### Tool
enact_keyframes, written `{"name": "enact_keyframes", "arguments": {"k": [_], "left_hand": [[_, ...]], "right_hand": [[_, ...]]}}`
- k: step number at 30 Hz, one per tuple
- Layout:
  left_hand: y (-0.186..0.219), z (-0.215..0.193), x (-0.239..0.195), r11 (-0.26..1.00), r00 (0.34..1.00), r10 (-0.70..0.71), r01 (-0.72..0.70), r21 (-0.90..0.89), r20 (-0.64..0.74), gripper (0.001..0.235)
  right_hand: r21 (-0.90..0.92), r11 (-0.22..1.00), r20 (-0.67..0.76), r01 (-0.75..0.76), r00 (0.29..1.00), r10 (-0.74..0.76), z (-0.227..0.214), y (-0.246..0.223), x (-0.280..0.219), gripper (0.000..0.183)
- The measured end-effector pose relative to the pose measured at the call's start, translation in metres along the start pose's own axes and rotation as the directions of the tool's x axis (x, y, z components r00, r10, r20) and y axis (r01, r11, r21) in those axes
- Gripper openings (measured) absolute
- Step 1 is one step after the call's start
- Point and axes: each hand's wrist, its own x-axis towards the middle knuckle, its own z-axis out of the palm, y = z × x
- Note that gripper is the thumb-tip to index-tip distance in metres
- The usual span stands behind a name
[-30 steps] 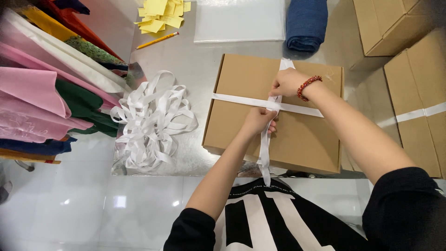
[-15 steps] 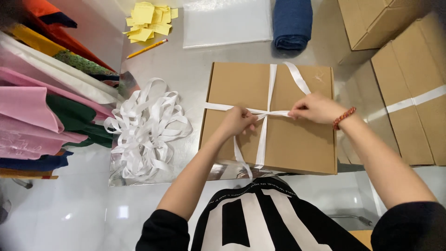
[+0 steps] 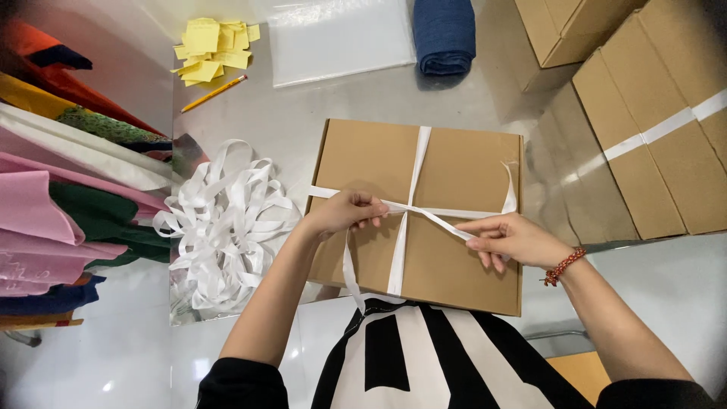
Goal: Packing clothing into a box and tying a decorative ribbon around it.
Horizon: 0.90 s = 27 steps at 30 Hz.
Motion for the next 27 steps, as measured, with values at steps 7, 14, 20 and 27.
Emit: {"name": "enact_keyframes", "arguments": {"k": [7,14,20,27], "left_hand": [[-0.014,0.003,0.013,0.98,0.981,0.169,-0.178,-0.092,-0.1,0.016],[-0.012,0.026,0.019,0.879,0.922,0.345,-0.384,-0.284,-0.177,0.026],[-0.001,0.044,0.031,0.806,0.892,0.42,-0.452,-0.382,-0.168,0.028],[0.006,0.052,0.04,0.733,0.873,0.472,-0.468,-0.493,-0.126,0.034]], "right_hand": [[0.076,0.991,-0.071,-0.111,0.991,0.116,0.022,-0.021,0.006,0.032],[-0.144,0.948,-0.076,0.285,0.952,-0.298,0.027,-0.022,0.008,0.018],[0.21,0.886,-0.09,0.414,0.91,-0.404,0.039,-0.061,0.021,0.03],[0.39,0.756,-0.184,0.525,0.85,-0.494,0.056,-0.074,0.054,0.037]]}}
